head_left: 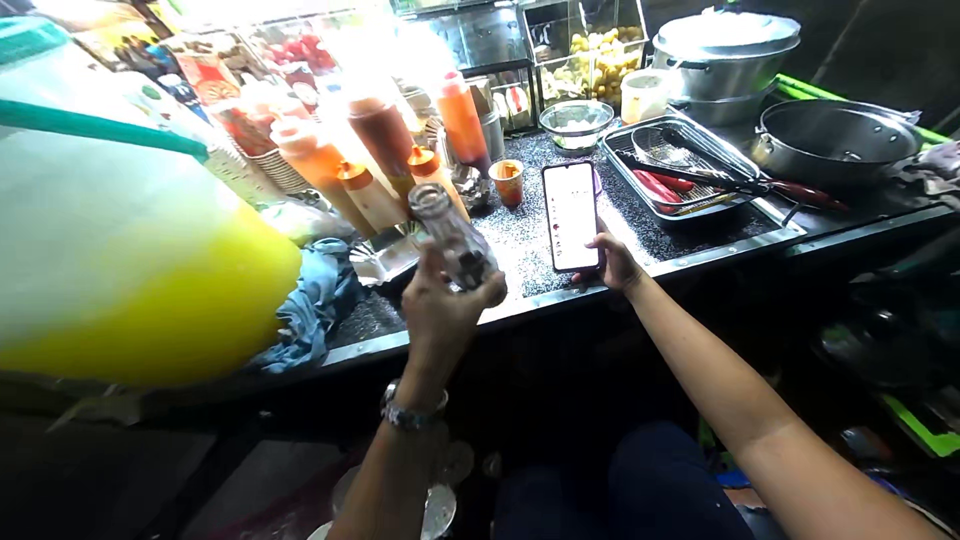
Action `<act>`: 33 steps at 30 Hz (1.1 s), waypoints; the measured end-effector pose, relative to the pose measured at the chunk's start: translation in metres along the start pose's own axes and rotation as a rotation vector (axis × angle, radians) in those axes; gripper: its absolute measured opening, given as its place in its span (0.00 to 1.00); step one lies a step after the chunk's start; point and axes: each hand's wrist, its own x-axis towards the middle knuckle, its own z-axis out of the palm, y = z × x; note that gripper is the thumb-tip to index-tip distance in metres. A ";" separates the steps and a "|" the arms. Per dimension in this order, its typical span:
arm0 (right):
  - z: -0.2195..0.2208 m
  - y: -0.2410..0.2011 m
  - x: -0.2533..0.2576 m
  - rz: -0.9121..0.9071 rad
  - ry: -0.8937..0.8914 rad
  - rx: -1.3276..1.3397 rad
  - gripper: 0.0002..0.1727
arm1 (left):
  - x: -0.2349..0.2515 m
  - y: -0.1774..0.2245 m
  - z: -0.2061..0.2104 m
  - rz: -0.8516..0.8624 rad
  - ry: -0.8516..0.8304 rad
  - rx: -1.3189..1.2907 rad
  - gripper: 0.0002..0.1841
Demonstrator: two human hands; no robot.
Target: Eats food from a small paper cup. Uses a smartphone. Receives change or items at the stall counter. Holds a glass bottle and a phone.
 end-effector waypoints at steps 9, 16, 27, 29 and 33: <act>0.000 0.002 0.001 0.025 -0.003 0.034 0.40 | 0.076 -0.034 0.035 -0.288 -0.035 0.065 0.48; 0.001 0.002 -0.001 0.028 -0.006 0.022 0.39 | 0.080 -0.035 0.054 -0.289 -0.004 0.151 0.50; 0.001 0.002 0.000 -0.005 -0.013 0.003 0.42 | 0.052 -0.019 0.027 0.022 0.155 0.135 0.58; 0.002 0.001 -0.001 0.000 -0.017 -0.013 0.43 | 0.033 0.007 0.010 0.148 0.175 0.083 0.46; 0.002 0.002 -0.002 -0.037 -0.028 -0.013 0.37 | 0.001 0.063 -0.014 0.519 0.081 -0.154 0.22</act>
